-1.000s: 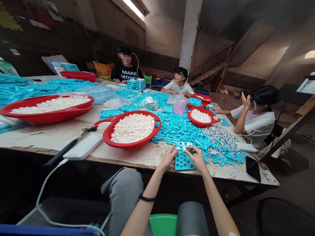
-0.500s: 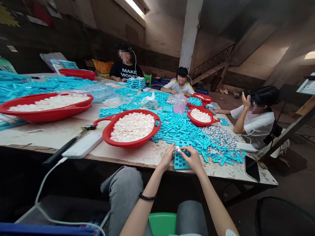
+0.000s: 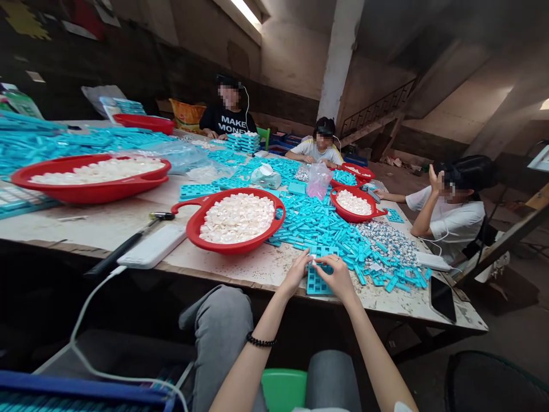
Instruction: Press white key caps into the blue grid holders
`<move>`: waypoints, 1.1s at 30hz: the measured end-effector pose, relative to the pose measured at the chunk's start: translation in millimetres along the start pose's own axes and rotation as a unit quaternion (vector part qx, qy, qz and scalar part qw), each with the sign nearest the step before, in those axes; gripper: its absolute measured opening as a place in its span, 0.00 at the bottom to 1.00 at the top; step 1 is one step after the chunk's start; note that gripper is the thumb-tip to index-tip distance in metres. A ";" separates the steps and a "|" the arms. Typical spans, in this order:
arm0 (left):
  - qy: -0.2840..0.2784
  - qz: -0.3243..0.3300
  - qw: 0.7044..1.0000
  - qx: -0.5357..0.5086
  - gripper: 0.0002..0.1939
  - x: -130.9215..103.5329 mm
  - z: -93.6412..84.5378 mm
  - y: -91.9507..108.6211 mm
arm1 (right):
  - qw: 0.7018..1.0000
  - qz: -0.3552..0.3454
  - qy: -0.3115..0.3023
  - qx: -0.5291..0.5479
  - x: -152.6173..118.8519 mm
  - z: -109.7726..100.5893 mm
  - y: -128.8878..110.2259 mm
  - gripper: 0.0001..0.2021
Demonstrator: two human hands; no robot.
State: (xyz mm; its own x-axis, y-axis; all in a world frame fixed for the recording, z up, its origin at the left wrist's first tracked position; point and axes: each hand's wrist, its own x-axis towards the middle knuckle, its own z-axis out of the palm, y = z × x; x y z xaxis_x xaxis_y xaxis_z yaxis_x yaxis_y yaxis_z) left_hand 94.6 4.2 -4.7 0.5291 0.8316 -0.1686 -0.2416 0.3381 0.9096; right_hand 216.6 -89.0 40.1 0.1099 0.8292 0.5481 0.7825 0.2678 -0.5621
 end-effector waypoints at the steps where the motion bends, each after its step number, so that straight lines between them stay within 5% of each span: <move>1: -0.003 0.001 1.000 0.000 0.31 0.7 -0.4 -0.6 | 1.000 -0.004 -0.001 -0.010 0.3 0.4 0.4 0.09; 12: -0.068 -0.030 0.996 -0.039 0.38 -8.8 -0.4 9.1 | 1.000 -0.021 -0.001 -0.015 1.5 3.1 -0.3 0.06; 20: -0.069 0.008 0.995 -0.078 0.19 -7.9 2.7 9.9 | 0.979 0.056 0.116 0.156 -5.5 9.9 8.9 0.12; 29: -0.057 -0.026 0.997 -0.036 0.33 -2.4 0.2 4.0 | 0.968 0.090 0.140 0.186 -7.0 17.2 19.5 0.16; 33: -0.071 -0.011 0.997 -0.028 0.31 -3.7 0.3 4.8 | 0.966 0.099 0.125 0.205 -7.9 18.0 24.9 0.16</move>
State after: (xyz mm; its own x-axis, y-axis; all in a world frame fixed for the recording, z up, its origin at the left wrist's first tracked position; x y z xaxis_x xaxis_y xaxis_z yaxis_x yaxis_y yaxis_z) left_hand 91.7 2.6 0.4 0.6440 0.7541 -0.1288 -0.2724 0.3833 0.8825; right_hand 224.2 -80.1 10.6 0.4165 0.7537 0.5085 0.4283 0.3307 -0.8409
